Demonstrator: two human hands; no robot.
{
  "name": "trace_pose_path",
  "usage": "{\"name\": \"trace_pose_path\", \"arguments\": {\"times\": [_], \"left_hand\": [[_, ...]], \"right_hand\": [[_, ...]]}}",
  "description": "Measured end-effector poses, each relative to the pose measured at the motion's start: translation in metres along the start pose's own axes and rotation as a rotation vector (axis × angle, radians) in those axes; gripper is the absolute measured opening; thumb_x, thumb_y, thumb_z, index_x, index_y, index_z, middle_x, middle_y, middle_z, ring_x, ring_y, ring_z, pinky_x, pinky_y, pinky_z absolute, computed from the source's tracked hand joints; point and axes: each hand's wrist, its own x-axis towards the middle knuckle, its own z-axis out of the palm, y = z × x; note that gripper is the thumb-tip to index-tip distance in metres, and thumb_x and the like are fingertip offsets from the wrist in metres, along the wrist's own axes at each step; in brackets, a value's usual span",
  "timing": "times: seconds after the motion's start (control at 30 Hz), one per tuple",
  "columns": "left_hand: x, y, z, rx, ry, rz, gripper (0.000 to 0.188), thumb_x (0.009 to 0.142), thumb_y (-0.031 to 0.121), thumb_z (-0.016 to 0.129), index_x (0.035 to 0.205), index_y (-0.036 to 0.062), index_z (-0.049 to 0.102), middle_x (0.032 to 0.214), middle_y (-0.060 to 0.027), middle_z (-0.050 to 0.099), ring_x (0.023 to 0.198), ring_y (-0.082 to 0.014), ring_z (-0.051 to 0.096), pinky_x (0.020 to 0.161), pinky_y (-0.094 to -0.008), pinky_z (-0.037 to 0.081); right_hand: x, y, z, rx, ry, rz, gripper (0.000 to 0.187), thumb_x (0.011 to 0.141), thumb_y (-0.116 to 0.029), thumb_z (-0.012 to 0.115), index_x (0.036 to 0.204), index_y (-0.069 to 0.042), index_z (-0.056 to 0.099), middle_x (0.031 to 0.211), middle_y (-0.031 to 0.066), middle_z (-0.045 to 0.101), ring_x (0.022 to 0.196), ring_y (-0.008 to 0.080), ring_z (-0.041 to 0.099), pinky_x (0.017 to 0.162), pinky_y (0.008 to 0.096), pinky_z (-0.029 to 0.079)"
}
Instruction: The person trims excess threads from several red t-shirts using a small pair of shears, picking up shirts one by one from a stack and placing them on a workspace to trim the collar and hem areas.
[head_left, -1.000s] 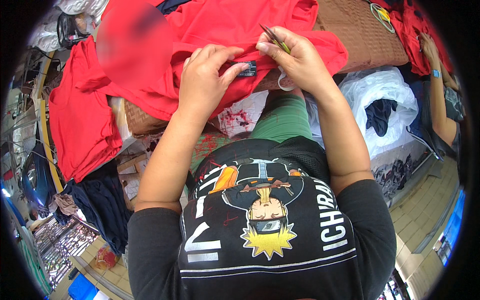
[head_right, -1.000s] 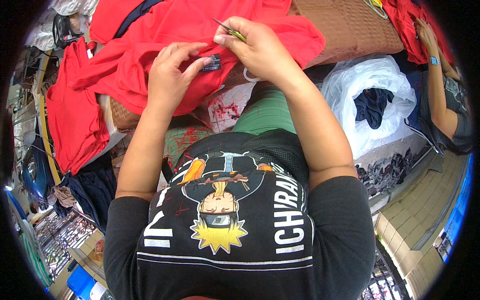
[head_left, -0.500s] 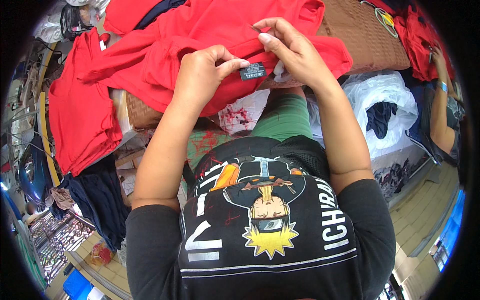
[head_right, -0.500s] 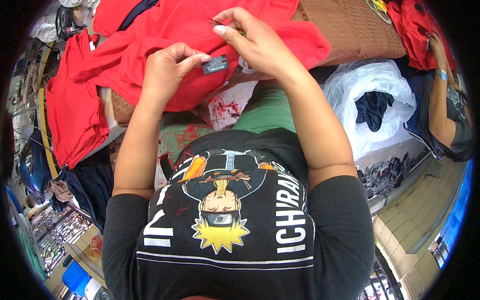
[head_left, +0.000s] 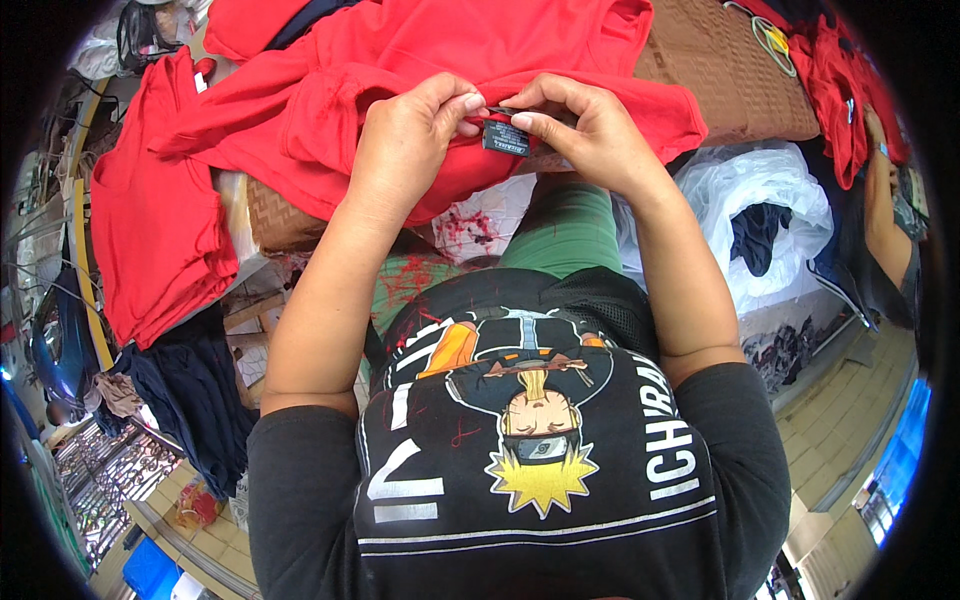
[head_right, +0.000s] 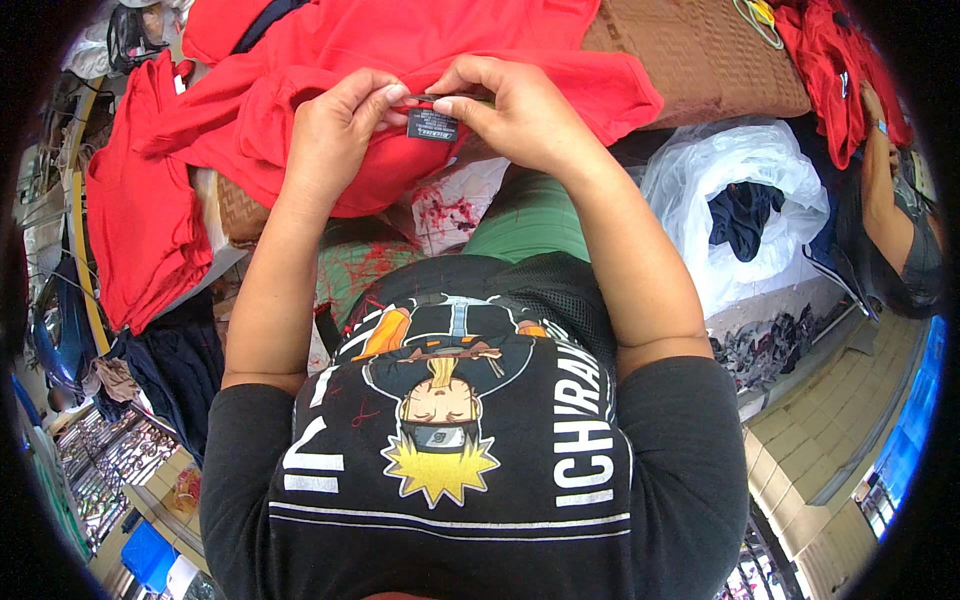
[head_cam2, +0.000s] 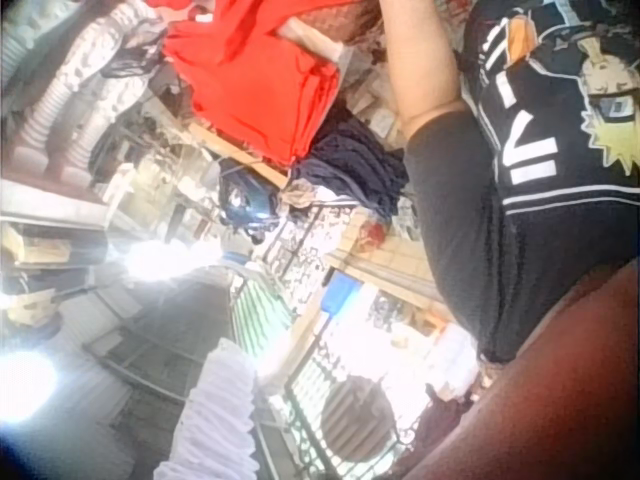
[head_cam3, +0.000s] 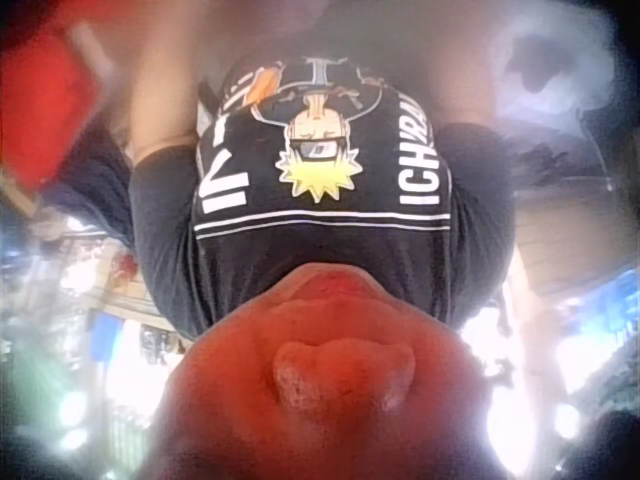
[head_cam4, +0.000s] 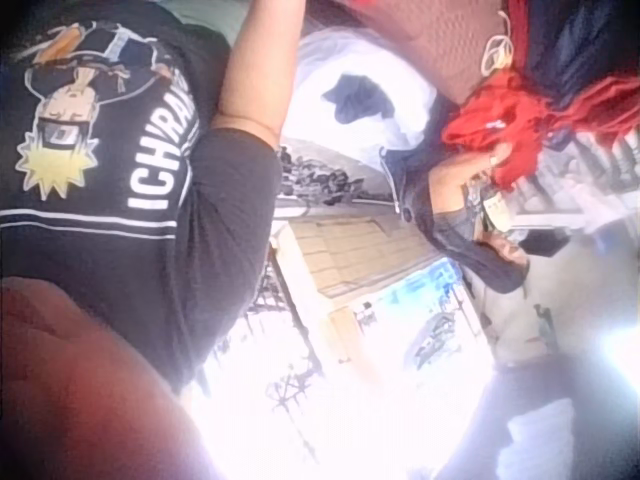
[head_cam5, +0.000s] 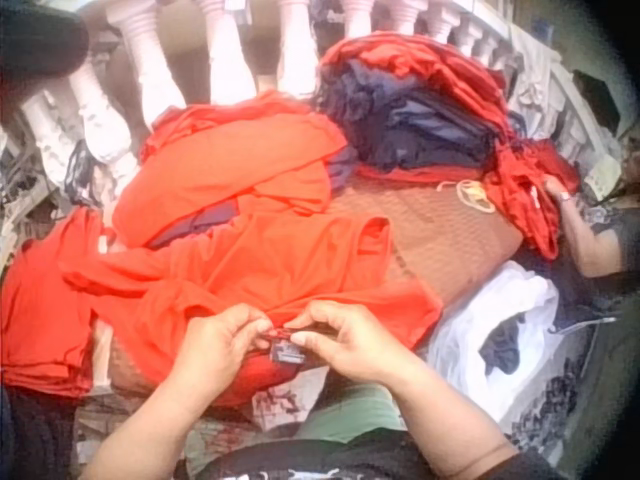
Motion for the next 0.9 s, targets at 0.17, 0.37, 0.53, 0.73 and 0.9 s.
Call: {"name": "trace_pose_path", "arguments": {"times": [0.17, 0.37, 0.53, 0.73, 0.9], "left_hand": [[0.001, -0.001, 0.001, 0.024, 0.018, 0.029, 0.016, 0.094, 0.011, 0.058, 0.098, -0.0023, 0.065, 0.083, -0.0061, 0.069, 0.074, -0.0102, 0.067, 0.068, -0.0237, 0.055], [0.001, -0.001, 0.000, 0.041, 0.005, 0.031, 0.016, 0.093, 0.012, 0.059, 0.098, -0.0019, 0.065, 0.084, -0.0057, 0.069, 0.074, -0.0092, 0.066, 0.068, -0.0236, 0.055], [0.000, 0.003, -0.003, 0.020, -0.014, -0.029, 0.017, 0.092, 0.014, 0.061, 0.096, -0.0010, 0.066, 0.087, -0.0062, 0.068, 0.078, -0.0090, 0.064, 0.071, -0.0237, 0.053], [-0.022, 0.073, -0.080, 0.043, -0.315, 0.635, 0.048, 0.095, 0.039, 0.052, 0.069, 0.0017, 0.069, 0.088, -0.0144, 0.059, 0.082, -0.0184, 0.056, 0.072, -0.0300, 0.041], [-0.053, 0.074, -0.146, 0.065, 0.017, 0.647, 0.057, 0.101, 0.042, 0.035, 0.076, 0.0010, 0.066, 0.091, -0.0157, 0.060, 0.085, -0.0215, 0.057, 0.077, -0.0321, 0.042]], "right_hand": [[-0.001, -0.004, 0.000, -0.116, -0.006, -0.035, 0.017, 0.085, -0.008, 0.066, 0.099, 0.001, 0.064, 0.088, 0.0122, 0.068, 0.082, 0.0184, 0.066, 0.074, 0.0291, 0.052], [0.001, -0.006, 0.003, -0.242, 0.013, -0.095, 0.019, 0.083, -0.013, 0.068, 0.098, -0.002, 0.065, 0.088, 0.0133, 0.067, 0.081, 0.0240, 0.067, 0.072, 0.0327, 0.052], [0.002, -0.014, 0.001, -0.391, -0.032, -0.141, 0.017, 0.082, -0.014, 0.067, 0.095, -0.005, 0.065, 0.086, 0.0131, 0.066, 0.079, 0.0269, 0.066, 0.069, 0.0362, 0.051], [-0.008, -0.038, -0.028, -0.468, 0.090, -0.175, 0.018, 0.082, -0.012, 0.067, 0.097, -0.003, 0.063, 0.085, 0.0129, 0.066, 0.078, 0.0259, 0.066, 0.069, 0.0362, 0.051], [-0.008, -0.054, -0.035, -0.487, 0.081, -0.162, 0.031, 0.081, -0.013, 0.072, 0.108, -0.001, 0.063, 0.088, 0.0047, 0.066, 0.085, 0.0118, 0.063, 0.072, 0.0265, 0.050]]}}
